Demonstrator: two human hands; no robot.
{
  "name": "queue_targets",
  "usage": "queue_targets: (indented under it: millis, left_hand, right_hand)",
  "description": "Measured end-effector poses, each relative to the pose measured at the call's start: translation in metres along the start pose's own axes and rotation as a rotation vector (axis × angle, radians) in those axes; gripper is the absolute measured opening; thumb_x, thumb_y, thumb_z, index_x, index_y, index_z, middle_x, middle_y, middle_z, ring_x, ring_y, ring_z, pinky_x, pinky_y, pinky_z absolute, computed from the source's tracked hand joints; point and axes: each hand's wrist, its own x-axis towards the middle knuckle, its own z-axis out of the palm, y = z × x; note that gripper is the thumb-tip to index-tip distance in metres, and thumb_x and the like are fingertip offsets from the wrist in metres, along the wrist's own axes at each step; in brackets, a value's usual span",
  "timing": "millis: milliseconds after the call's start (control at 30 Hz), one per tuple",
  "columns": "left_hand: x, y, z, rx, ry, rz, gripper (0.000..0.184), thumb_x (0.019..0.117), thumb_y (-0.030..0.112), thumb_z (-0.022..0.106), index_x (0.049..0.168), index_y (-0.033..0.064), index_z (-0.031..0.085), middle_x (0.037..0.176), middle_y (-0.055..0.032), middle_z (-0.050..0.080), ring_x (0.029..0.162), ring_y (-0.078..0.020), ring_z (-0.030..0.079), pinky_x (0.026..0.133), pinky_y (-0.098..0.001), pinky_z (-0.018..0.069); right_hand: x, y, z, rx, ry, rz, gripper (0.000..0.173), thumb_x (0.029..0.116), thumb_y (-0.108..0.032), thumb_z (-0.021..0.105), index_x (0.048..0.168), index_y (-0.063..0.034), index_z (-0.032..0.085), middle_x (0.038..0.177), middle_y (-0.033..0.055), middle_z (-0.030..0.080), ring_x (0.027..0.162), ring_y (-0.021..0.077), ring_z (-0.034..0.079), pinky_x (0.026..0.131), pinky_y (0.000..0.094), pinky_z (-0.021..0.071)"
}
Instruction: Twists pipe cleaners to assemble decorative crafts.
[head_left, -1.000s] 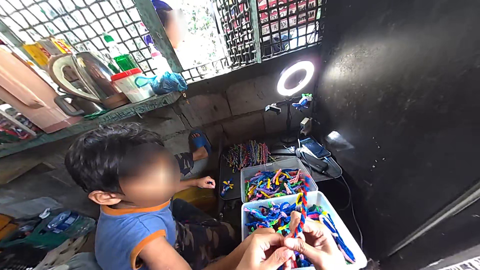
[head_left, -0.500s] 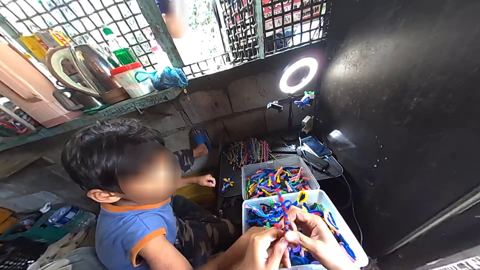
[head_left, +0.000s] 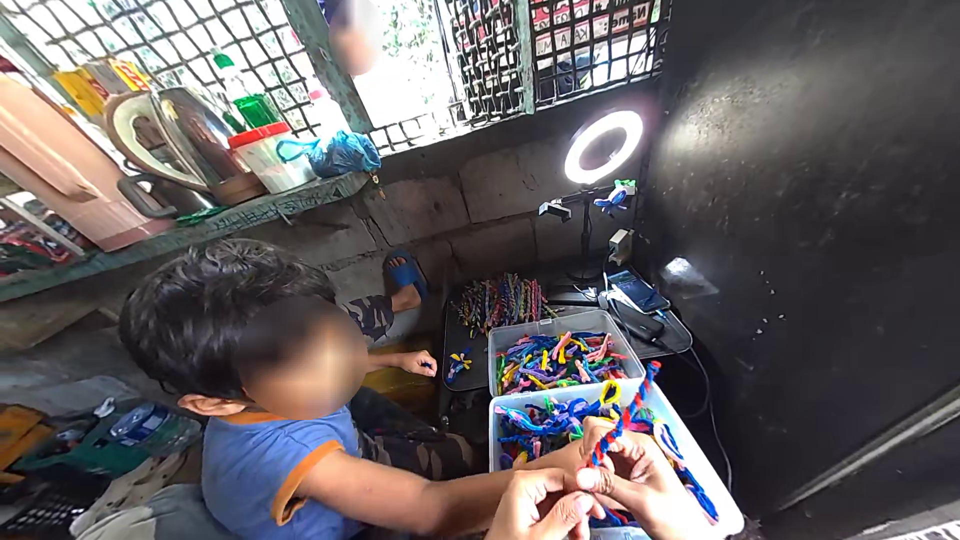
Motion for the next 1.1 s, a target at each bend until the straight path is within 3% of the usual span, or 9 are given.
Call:
queue_targets:
  millis: [100,200,267,367,467,533,667,1000,1100]
  left_hand:
    - [-0.001,-0.004,0.007,0.276,0.143,0.122,0.015,0.0979,-0.001,0.057,0.095,-0.011,0.069,0.078,-0.0033,0.071,0.066,0.0012,0.064,0.066,-0.016,0.0553]
    - [0.002,-0.005,0.02,0.819,0.35,0.272,0.014,0.0896,-0.003,0.063,0.092,-0.0124,0.073,0.087,-0.0184,0.075,0.076,-0.0125,0.073,0.077,-0.0209,0.0579]
    - [0.005,-0.01,0.025,1.07,0.429,0.34,0.013,0.0864,-0.002,0.064,0.09,-0.009,0.074,0.083,-0.0183,0.074,0.075,-0.0189,0.073,0.074,-0.025,0.0587]
    - [0.01,-0.02,0.027,1.258,0.506,0.408,0.012,0.0836,0.002,0.063,0.083,-0.0038,0.073,0.075,-0.013,0.07,0.066,-0.0178,0.069,0.063,-0.0251,0.0568]
    - [0.014,-0.024,0.028,1.216,0.538,0.413,0.013,0.0819,0.003,0.062,0.082,-0.0027,0.074,0.076,-0.0119,0.073,0.067,-0.0157,0.071,0.064,-0.0245,0.0572]
    - [0.013,-0.02,0.026,1.042,0.506,0.37,0.011,0.0844,0.003,0.065,0.082,-0.0038,0.073,0.074,-0.0123,0.071,0.066,-0.0131,0.069,0.064,-0.022,0.0564]
    - [0.009,-0.012,0.02,0.774,0.4,0.263,0.011,0.0856,-0.001,0.066,0.086,-0.0085,0.074,0.088,-0.0154,0.075,0.079,-0.0091,0.072,0.077,-0.0191,0.0575]
    - [0.015,-0.03,0.018,0.976,0.488,0.443,0.015,0.0874,0.006,0.063,0.083,-0.0041,0.074,0.081,-0.0127,0.073,0.074,-0.0082,0.07,0.073,-0.0158,0.0558]
    - [0.013,-0.028,0.018,0.911,0.469,0.394,0.018,0.0924,0.007,0.06,0.087,-0.0049,0.073,0.083,-0.0135,0.073,0.073,-0.0074,0.069,0.071,-0.016,0.055]
  right_hand:
    - [-0.003,0.001,0.007,-0.143,0.101,0.013,0.021,0.087,-0.022,0.079,0.075,-0.0178,0.063,0.08,-0.0152,0.059,0.074,-0.0111,0.053,0.066,0.0072,0.0449]
    - [-0.004,0.008,0.012,-0.314,0.199,-0.035,0.026,0.0871,-0.024,0.077,0.071,-0.0129,0.06,0.076,-0.0121,0.055,0.073,-0.0113,0.051,0.066,0.0065,0.0431]
    - [-0.004,0.012,0.014,-0.384,0.241,-0.067,0.028,0.0879,-0.026,0.076,0.07,-0.01,0.061,0.077,-0.0091,0.055,0.072,-0.011,0.052,0.066,0.0058,0.0448]
    - [-0.004,0.013,0.016,-0.408,0.282,-0.077,0.028,0.088,-0.026,0.076,0.071,-0.0094,0.061,0.08,-0.0072,0.057,0.074,-0.01,0.053,0.067,0.0069,0.0469]
    - [-0.003,0.013,0.016,-0.384,0.303,-0.058,0.025,0.0865,-0.025,0.076,0.072,-0.0114,0.062,0.08,-0.0095,0.057,0.072,-0.0114,0.054,0.066,0.0058,0.0467]
    - [-0.002,0.011,0.014,-0.366,0.289,-0.055,0.023,0.0875,-0.025,0.075,0.074,-0.0124,0.063,0.079,-0.0108,0.057,0.071,-0.0113,0.053,0.065,0.006,0.0461]
    - [-0.001,0.008,0.013,-0.353,0.266,-0.038,0.023,0.0869,-0.022,0.075,0.072,-0.0143,0.06,0.076,-0.0131,0.055,0.068,-0.0126,0.049,0.062,0.0051,0.0426]
    - [0.001,0.011,0.011,-0.309,0.281,0.02,0.022,0.0858,-0.021,0.075,0.071,-0.0177,0.059,0.072,-0.015,0.053,0.064,-0.0119,0.047,0.059,0.0059,0.0404]
    - [0.003,0.011,0.005,-0.188,0.213,0.069,0.016,0.0885,-0.025,0.075,0.077,-0.0195,0.065,0.077,-0.0153,0.06,0.071,-0.009,0.056,0.066,0.0094,0.0483]
